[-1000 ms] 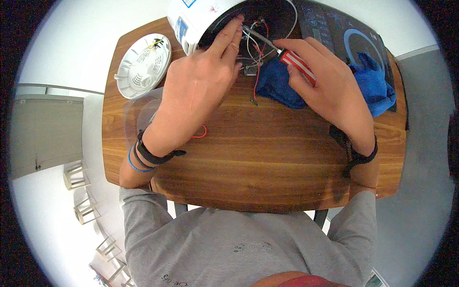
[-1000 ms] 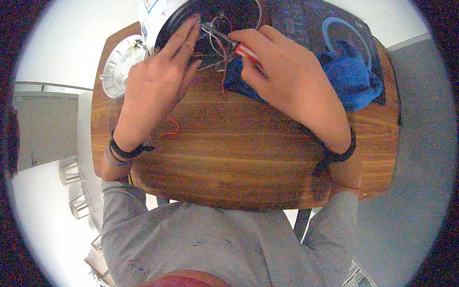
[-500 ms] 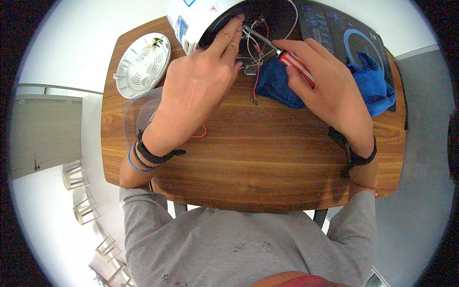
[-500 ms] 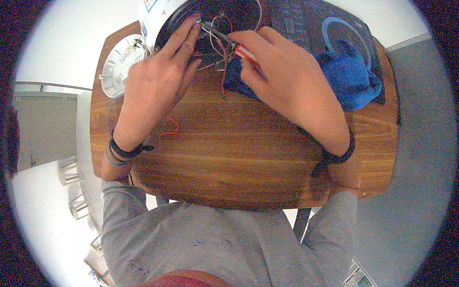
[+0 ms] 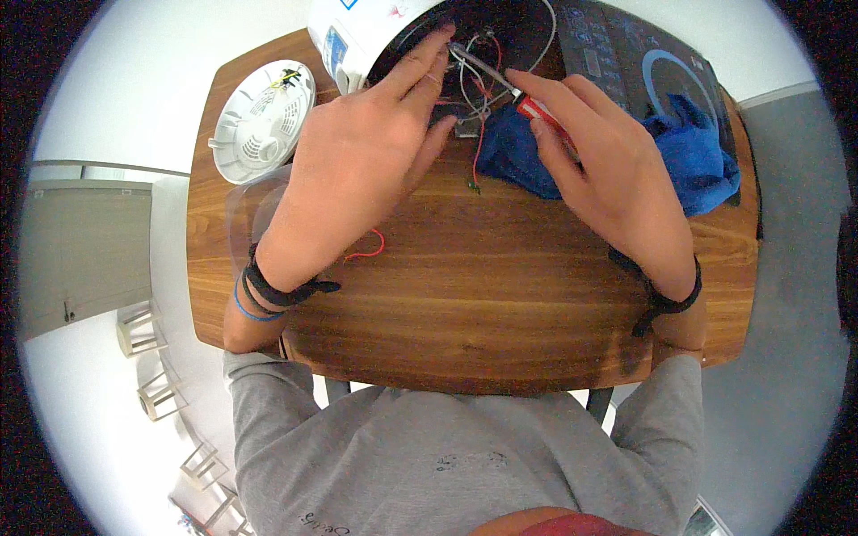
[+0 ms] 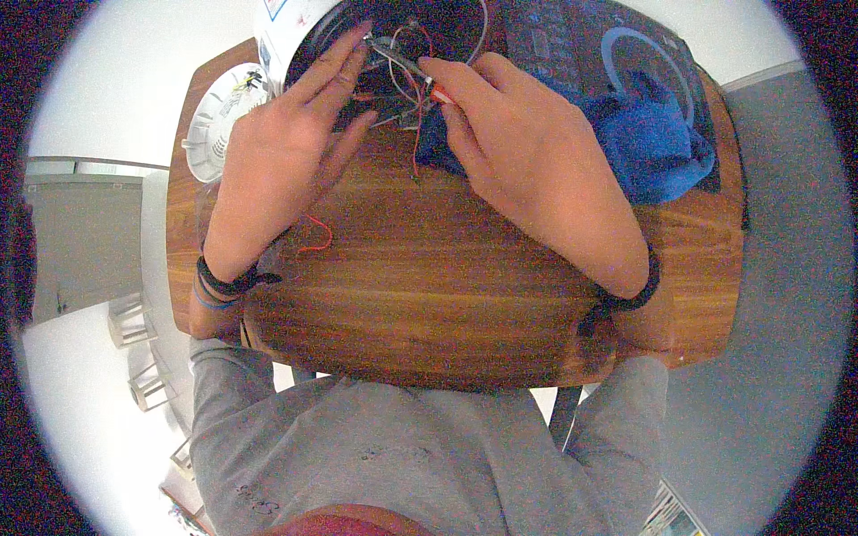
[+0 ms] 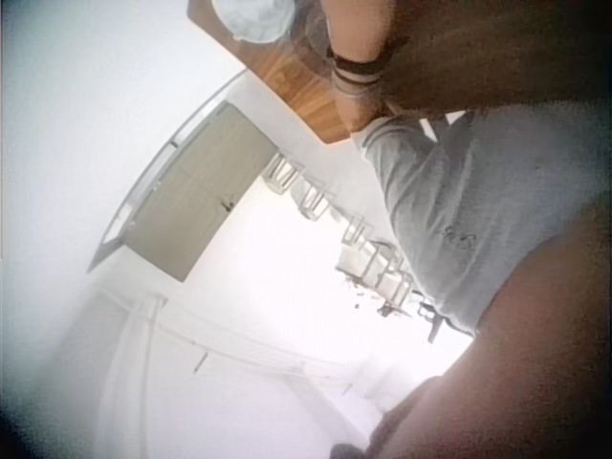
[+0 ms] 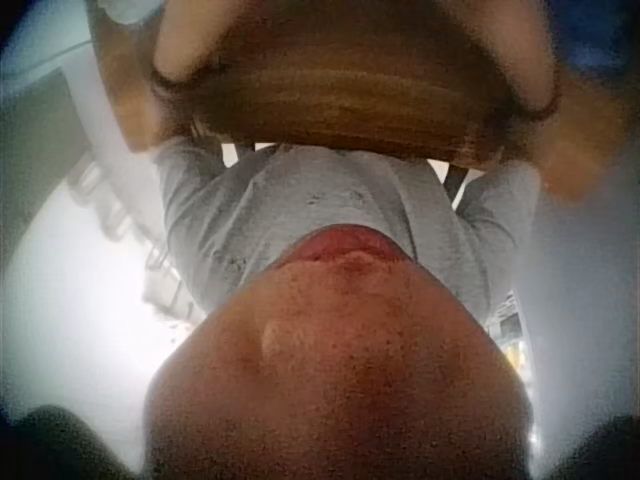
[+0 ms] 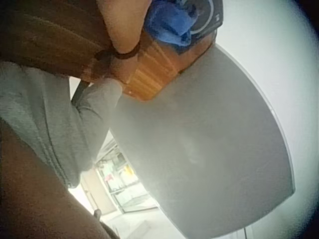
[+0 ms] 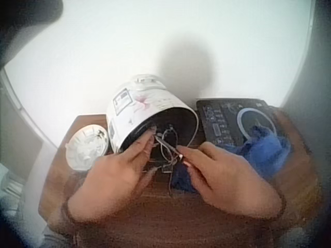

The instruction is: The person repairs a white electronic device by connecting internal wires and securing them with a screwdriver. They then reassemble the device by placing the top cover back on.

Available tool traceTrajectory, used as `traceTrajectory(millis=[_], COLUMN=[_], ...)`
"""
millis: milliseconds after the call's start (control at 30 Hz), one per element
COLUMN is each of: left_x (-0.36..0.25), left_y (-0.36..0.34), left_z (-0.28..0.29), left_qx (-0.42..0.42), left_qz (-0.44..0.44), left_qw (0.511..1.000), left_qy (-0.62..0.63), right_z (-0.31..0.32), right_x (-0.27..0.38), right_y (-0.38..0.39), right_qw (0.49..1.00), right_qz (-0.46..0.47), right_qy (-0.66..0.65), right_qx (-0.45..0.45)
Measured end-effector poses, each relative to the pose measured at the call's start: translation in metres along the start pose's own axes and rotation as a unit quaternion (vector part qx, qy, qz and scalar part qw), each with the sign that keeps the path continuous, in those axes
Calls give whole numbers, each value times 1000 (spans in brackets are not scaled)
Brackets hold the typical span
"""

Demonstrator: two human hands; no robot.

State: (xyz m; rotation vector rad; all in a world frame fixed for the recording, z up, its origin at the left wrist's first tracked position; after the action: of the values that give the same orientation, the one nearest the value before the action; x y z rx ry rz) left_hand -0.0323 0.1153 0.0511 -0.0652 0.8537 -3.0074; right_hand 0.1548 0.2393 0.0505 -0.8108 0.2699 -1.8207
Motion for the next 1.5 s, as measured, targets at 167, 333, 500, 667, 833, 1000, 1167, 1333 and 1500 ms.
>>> traceTrajectory(millis=[167,333,500,667,833,1000,1167,1333,1500], left_x=[5,9,13,18,19,19,18,12,3], left_y=[-2,-5,-5,-1,-2,-7,-5,-10,-21], left_z=[6,9,10,10,14,15,13,10,23], left_qx=[-8,-2,18,38,39,42,8,-43,-16], left_qz=[12,0,5,20,2,-2,-10,-19,-40], left_qw=[997,995,990,985,983,983,986,992,999], left_qy=[70,97,140,169,179,177,168,114,2], right_z=[-3,-4,-3,-4,-9,-11,-15,-10,-3], right_x=[0,1,1,3,1,4,3,3,4], right_y=[0,0,3,4,8,9,12,10,8], right_qw=[1000,999,997,996,996,994,996,997,998], right_qz=[7,1,-5,-6,-14,-14,-28,-42,-26], right_qy=[-20,-48,-82,-89,-89,-106,-86,-60,-49], right_qx=[-8,1,-1,10,8,-1,6,12,-11])
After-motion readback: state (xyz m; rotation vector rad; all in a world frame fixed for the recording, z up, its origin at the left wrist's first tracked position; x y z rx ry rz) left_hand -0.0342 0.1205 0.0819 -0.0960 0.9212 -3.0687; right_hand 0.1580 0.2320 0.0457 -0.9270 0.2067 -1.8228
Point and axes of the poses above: each hand's wrist, its own y-axis away from the middle knuckle, its own z-axis out of the back of the hand, x = y × z, the point moved 4 cm from there along -y, towards the middle knuckle, and after that the axes turned 8 degrees about -x, right-handed, at the moved point
